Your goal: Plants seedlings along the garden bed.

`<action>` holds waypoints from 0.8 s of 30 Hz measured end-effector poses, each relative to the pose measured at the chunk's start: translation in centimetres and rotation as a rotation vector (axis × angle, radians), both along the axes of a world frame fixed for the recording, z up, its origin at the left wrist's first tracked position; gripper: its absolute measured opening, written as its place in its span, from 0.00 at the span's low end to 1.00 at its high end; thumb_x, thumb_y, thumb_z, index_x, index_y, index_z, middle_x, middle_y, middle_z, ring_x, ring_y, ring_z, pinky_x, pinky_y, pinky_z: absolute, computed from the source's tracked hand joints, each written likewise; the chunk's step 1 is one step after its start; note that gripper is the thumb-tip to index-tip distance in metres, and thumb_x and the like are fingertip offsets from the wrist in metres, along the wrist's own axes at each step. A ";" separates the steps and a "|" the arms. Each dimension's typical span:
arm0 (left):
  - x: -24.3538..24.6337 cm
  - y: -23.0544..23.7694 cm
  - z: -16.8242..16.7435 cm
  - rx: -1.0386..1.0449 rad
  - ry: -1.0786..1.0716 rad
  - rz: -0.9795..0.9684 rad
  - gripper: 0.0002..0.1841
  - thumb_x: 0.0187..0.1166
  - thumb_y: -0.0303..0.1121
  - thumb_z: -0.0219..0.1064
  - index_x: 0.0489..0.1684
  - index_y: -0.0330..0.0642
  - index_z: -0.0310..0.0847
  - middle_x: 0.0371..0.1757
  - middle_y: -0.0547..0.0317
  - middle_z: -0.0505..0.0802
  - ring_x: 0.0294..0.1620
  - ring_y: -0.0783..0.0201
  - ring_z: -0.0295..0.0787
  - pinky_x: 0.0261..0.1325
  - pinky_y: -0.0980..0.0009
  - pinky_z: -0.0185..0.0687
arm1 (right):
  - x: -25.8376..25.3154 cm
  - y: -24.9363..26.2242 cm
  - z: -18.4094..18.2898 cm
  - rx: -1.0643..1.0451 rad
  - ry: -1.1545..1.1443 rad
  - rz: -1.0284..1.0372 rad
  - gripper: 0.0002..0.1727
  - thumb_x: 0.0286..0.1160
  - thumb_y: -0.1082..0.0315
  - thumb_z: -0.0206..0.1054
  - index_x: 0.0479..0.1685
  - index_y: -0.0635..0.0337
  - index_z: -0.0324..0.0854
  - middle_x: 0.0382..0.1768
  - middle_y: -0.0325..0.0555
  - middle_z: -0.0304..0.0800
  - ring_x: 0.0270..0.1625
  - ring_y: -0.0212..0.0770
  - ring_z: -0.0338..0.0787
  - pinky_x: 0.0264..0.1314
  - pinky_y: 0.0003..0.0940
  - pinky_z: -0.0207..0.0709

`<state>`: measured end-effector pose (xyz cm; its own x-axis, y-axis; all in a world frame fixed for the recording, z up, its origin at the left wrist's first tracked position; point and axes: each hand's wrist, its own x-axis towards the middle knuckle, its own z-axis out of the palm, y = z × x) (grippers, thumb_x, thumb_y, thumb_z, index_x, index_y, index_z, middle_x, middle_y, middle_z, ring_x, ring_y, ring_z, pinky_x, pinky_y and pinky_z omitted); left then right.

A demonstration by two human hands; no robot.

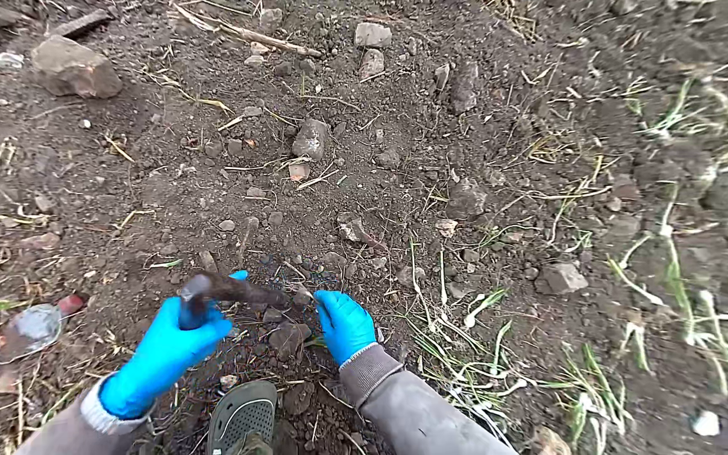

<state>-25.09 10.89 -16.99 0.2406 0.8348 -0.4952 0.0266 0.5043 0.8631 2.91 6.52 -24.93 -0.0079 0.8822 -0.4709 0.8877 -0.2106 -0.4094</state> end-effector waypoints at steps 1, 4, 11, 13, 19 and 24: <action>0.0 1.1 1.6 0.062 -0.020 -0.040 0.24 0.61 0.29 0.70 0.62 0.50 0.87 0.21 0.67 0.85 0.11 0.75 0.69 0.15 0.77 0.69 | 0.7 -0.7 -0.2 -0.055 -0.013 0.026 0.16 0.86 0.64 0.60 0.63 0.52 0.89 0.60 0.49 0.93 0.65 0.51 0.91 0.70 0.52 0.82; 1.5 4.4 5.4 0.233 0.082 -0.295 0.22 0.62 0.29 0.69 0.59 0.50 0.90 0.34 0.64 0.93 0.15 0.74 0.75 0.18 0.77 0.74 | 1.2 -1.3 -0.2 -0.070 -0.037 0.035 0.14 0.86 0.63 0.61 0.57 0.51 0.93 0.56 0.49 0.93 0.62 0.49 0.91 0.67 0.48 0.83; 5.2 3.3 -1.9 -0.073 0.435 -0.527 0.07 0.66 0.30 0.71 0.19 0.49 0.81 0.15 0.67 0.78 0.16 0.69 0.72 0.22 0.67 0.66 | -3.3 4.6 1.4 -0.305 -0.143 0.344 0.15 0.85 0.69 0.60 0.64 0.54 0.87 0.65 0.57 0.87 0.68 0.60 0.87 0.65 0.58 0.82; 3.6 2.6 -0.5 -0.067 0.405 -0.417 0.06 0.63 0.31 0.70 0.18 0.50 0.80 0.12 0.66 0.77 0.12 0.69 0.70 0.17 0.69 0.64 | -5.8 5.0 -0.1 -0.419 -0.160 0.388 0.16 0.78 0.75 0.63 0.61 0.57 0.87 0.66 0.58 0.86 0.68 0.62 0.86 0.62 0.61 0.83; 0.2 2.7 2.2 0.280 0.405 -0.202 0.20 0.57 0.36 0.71 0.52 0.55 0.90 0.33 0.76 0.93 0.20 0.81 0.81 0.24 0.80 0.79 | -3.5 2.5 -1.9 -0.223 -0.013 0.372 0.21 0.90 0.54 0.59 0.70 0.55 0.84 0.71 0.56 0.84 0.74 0.60 0.83 0.70 0.60 0.79; -1.0 5.4 2.1 0.161 0.260 -0.042 0.14 0.63 0.28 0.72 0.47 0.47 0.90 0.12 0.65 0.82 0.06 0.73 0.70 0.09 0.77 0.66 | 10.2 2.7 -1.5 -0.028 -0.357 -0.375 0.27 0.84 0.54 0.65 0.78 0.59 0.78 0.67 0.68 0.85 0.70 0.68 0.86 0.66 0.67 0.80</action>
